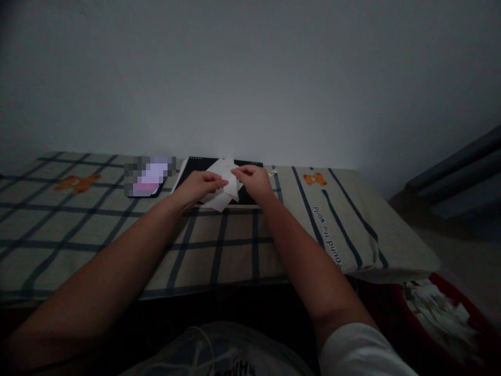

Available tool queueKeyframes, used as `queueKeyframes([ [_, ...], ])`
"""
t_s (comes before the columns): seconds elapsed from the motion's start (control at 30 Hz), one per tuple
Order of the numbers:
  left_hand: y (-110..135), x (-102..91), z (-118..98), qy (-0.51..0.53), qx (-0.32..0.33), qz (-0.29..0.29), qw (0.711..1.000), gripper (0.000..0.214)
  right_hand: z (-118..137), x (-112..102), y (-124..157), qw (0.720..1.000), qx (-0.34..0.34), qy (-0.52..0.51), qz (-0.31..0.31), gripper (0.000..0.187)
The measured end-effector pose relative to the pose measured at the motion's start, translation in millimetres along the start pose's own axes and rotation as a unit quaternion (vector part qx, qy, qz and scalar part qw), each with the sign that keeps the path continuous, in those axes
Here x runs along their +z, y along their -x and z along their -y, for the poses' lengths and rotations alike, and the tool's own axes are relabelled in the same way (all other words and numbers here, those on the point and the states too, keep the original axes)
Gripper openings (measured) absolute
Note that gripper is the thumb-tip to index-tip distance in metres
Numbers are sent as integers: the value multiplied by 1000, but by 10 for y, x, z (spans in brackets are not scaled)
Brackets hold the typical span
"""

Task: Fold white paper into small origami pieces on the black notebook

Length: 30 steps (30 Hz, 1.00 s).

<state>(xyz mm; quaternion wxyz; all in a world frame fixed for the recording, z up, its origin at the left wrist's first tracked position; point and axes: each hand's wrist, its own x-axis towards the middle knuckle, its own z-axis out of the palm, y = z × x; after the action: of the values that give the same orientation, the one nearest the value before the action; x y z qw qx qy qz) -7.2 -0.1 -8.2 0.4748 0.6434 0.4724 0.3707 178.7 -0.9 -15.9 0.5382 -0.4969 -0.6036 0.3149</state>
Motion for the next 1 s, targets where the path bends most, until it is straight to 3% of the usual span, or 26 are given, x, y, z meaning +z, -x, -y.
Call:
queueKeyframes([
  [0.47, 15, -8, -19, -66, 7, 12, 998, 27, -2, -21, -9, 999, -5, -3, -38, 26],
  [0.6, -9, -23, 5, -73, 35, 18, 997, 25, -20, -36, -28, 1000, 6, -12, -21, 30],
  [0.67, -44, -35, 39, -56, 38, 3, 998, 23, -11, -42, -29, 1000, 22, -21, 3, 34],
  [0.9, -128, -64, 111, -42, 70, -131, 988, 23, 5, -41, 2, 996, 53, -20, 61, 29],
  [1.0, -125, -62, 101, -42, 80, -141, 986, 24, -9, -47, 8, 995, 58, -11, 78, 31],
])
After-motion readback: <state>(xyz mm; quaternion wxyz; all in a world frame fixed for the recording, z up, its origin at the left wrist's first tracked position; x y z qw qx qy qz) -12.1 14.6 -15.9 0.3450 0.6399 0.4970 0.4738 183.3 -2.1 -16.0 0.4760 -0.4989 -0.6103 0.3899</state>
